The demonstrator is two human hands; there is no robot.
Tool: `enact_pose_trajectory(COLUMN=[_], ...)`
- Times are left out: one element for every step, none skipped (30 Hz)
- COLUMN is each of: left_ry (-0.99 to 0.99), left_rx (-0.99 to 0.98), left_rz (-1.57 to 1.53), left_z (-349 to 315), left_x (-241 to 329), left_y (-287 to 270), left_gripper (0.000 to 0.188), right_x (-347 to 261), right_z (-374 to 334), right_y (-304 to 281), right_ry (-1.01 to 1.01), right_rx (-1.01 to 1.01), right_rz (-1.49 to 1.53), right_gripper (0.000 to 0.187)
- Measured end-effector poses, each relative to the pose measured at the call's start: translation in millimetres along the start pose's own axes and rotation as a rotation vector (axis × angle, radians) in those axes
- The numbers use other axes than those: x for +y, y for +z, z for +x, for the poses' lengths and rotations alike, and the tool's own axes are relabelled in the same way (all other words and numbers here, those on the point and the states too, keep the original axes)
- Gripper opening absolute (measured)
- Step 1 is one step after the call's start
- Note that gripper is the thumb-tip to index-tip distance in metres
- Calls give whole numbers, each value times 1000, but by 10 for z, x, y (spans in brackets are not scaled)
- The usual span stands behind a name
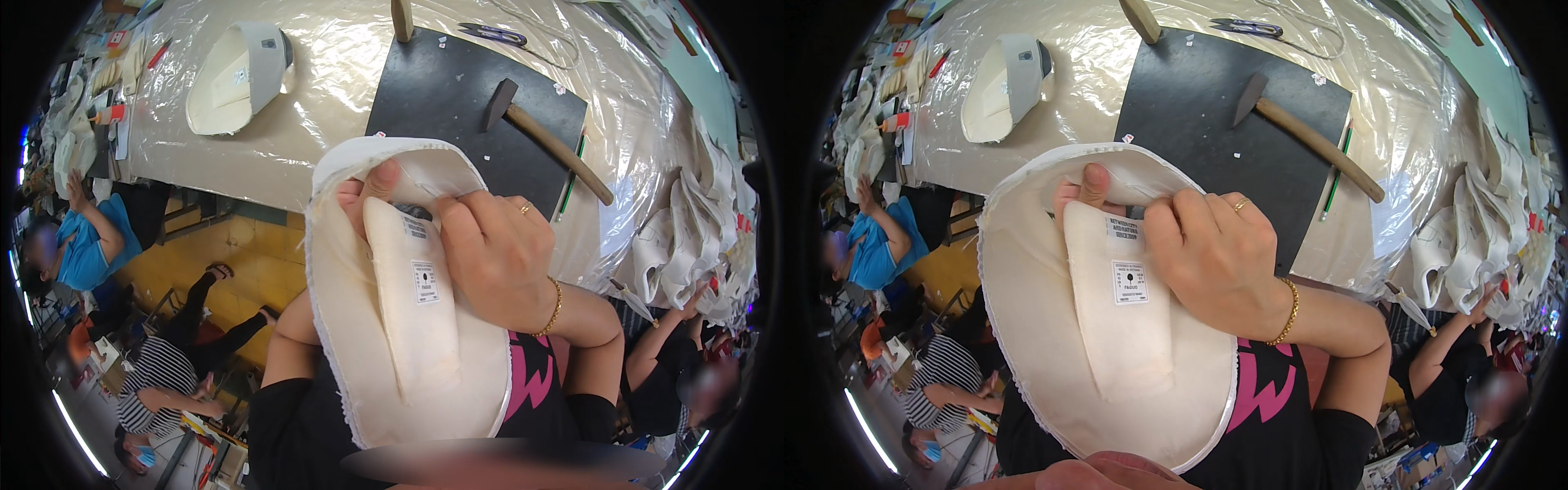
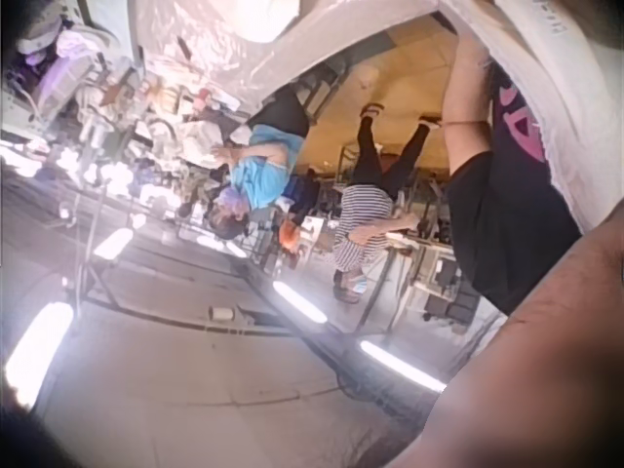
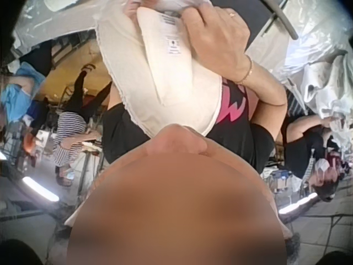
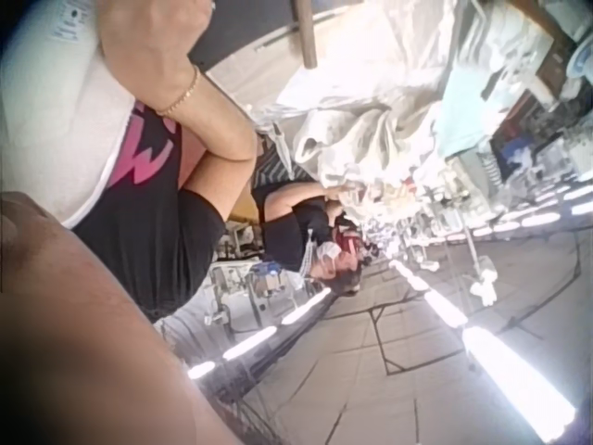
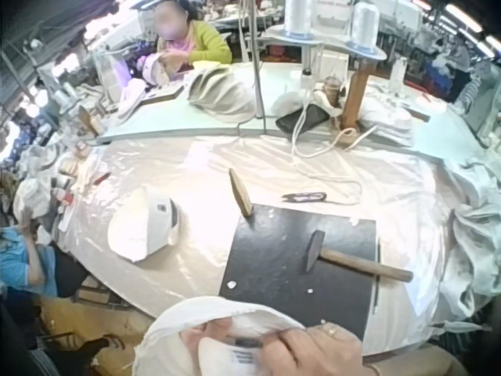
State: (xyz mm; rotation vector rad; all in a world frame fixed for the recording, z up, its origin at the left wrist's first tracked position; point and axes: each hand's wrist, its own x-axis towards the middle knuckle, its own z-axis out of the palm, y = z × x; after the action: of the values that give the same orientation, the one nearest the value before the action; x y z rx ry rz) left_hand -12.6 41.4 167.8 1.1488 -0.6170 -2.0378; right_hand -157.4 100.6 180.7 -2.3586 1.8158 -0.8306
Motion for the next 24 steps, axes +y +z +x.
enact_pose_trajectory(left_ry=[-2,-4,-6,-8,-10,-12,-13,-15,-15,-16,-16,-15,-15,-15,-15,-15,-16,-16,-17,-18,-19,-21,-22,-23], left_rx=[3,6,8,9,10,11,12,13,14,15,18,21,24,26,29,31,32,32,33,34,34,35,35,36], left_rz=[0,-1,-2,-3,-5,-6,-6,-7,-9,-11,-14,-16,-18,-20,-22,-23,-24,-26,-28,-29,-30,-31,-32,-32], left_z=[23,18,37,26,26,20,14,28,1,-1,47,52,86,146,112,114,95,99,64,36,49,41,27,28], left_x=[-8,-4,-7,-5,-5,-5,-3,-4,-11,-7,-10,-19,-20,-20,-23,-14,-22,-14,-17,-11,-13,-11,-2,0], left_y=[-2,-11,-10,-10,-5,2,9,16,29,29,30,37,32,31,24,12,11,-1,-2,-12,-15,-21,-34,-43], left_gripper=[45,45,45,45,45,45,45,45,45,44,44,44,44,44,44,44,44,44,44,44,44,44,44,44], right_x=[-6,-13,-16,-19,-21,-20,-20,-18,-16,-11,-4,5,14,22,29,34,37,38,37,34,32,30,30,32], right_z=[-1,-1,0,2,4,7,9,11,13,13,16,19,22,24,25,26,25,24,21,18,15,12,12,14], right_y=[-12,-24,-34,-42,-48,-48,-48,-43,-37,-30,-16,0,13,22,28,30,29,26,21,17,15,17,25,39], right_ry=[23,39,52,66,66,68,79,71,73,74,51,28,6,-4,-14,-23,-26,-28,-28,-31,-31,-30,-33,-36], right_rx=[-10,-30,-34,-43,-42,-45,-65,-44,-38,-36,-11,12,36,46,55,66,65,65,57,62,60,59,80,102], right_rz=[22,28,37,45,42,38,35,32,29,28,25,23,21,19,18,15,20,24,30,28,27,26,30,35], right_gripper=[20,18,16,15,14,14,13,14,14,15,16,18,20,21,22,22,23,23,23,23,24,24,25,25])
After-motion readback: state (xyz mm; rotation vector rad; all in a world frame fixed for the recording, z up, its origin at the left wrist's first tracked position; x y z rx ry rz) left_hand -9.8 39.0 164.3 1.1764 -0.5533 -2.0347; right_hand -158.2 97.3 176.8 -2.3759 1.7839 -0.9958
